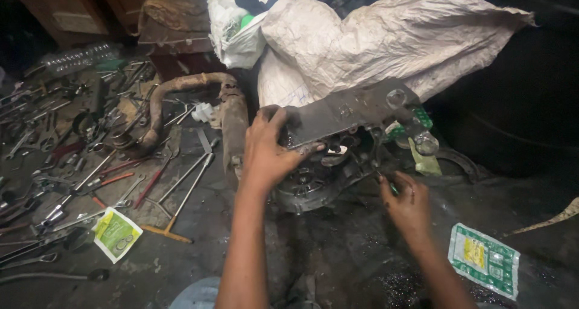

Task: The person scrubs a greasy metal engine block with a small brush, focusing on the internal cavities and crevices. They rotate the part to access different angles and continue scrubbing the surface.

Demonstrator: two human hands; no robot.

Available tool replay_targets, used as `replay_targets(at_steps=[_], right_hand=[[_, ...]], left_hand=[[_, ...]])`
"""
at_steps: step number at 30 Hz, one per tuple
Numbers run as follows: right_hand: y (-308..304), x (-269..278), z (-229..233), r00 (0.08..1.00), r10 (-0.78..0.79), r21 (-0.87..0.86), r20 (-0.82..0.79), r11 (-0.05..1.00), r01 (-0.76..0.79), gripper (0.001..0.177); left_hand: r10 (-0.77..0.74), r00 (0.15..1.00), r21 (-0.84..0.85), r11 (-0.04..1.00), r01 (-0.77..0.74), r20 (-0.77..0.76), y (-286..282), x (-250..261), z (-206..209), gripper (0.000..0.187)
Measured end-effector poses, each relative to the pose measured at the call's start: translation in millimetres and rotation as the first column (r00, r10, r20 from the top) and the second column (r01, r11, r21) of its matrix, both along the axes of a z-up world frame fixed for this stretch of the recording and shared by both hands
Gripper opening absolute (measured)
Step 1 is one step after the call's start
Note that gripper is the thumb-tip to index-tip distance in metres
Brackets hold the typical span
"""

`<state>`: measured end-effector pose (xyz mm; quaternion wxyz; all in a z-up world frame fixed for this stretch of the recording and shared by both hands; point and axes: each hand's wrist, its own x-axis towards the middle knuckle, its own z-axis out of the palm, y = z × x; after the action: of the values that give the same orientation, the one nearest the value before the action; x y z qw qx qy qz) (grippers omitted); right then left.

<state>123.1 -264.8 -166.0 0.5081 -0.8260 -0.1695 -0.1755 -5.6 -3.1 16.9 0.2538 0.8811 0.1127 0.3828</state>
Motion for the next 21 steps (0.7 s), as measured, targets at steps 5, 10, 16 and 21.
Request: replay_targets(at_steps=[5, 10, 16, 21], right_hand=[[-2.5, 7.0, -19.7, 0.986, -0.063, -0.029, 0.152, 0.997, 0.068, 0.04], [-2.2, 6.7, -12.4, 1.0, -0.002, 0.052, 0.013, 0.999, 0.001, 0.039], [1.7, 4.2, -6.9, 0.999, 0.037, 0.12, 0.009, 0.992, -0.038, 0.039], [0.2, 0.1, 6.8, 0.989, 0.085, 0.109, -0.117, 0.991, -0.072, 0.035]], left_hand=[[-0.046, 0.999, -0.037, 0.998, 0.046, -0.019, -1.8, -2.5, 2.2, 0.075], [-0.057, 0.998, -0.047, 0.997, 0.056, -0.019, -3.3, -3.0, 6.0, 0.066], [-0.157, 0.979, -0.031, 0.986, 0.162, 0.128, -1.4, -1.8, 1.8, 0.059], [-0.164, 0.98, -0.068, 0.983, 0.173, 0.112, -0.8, -2.5, 1.1, 0.056]])
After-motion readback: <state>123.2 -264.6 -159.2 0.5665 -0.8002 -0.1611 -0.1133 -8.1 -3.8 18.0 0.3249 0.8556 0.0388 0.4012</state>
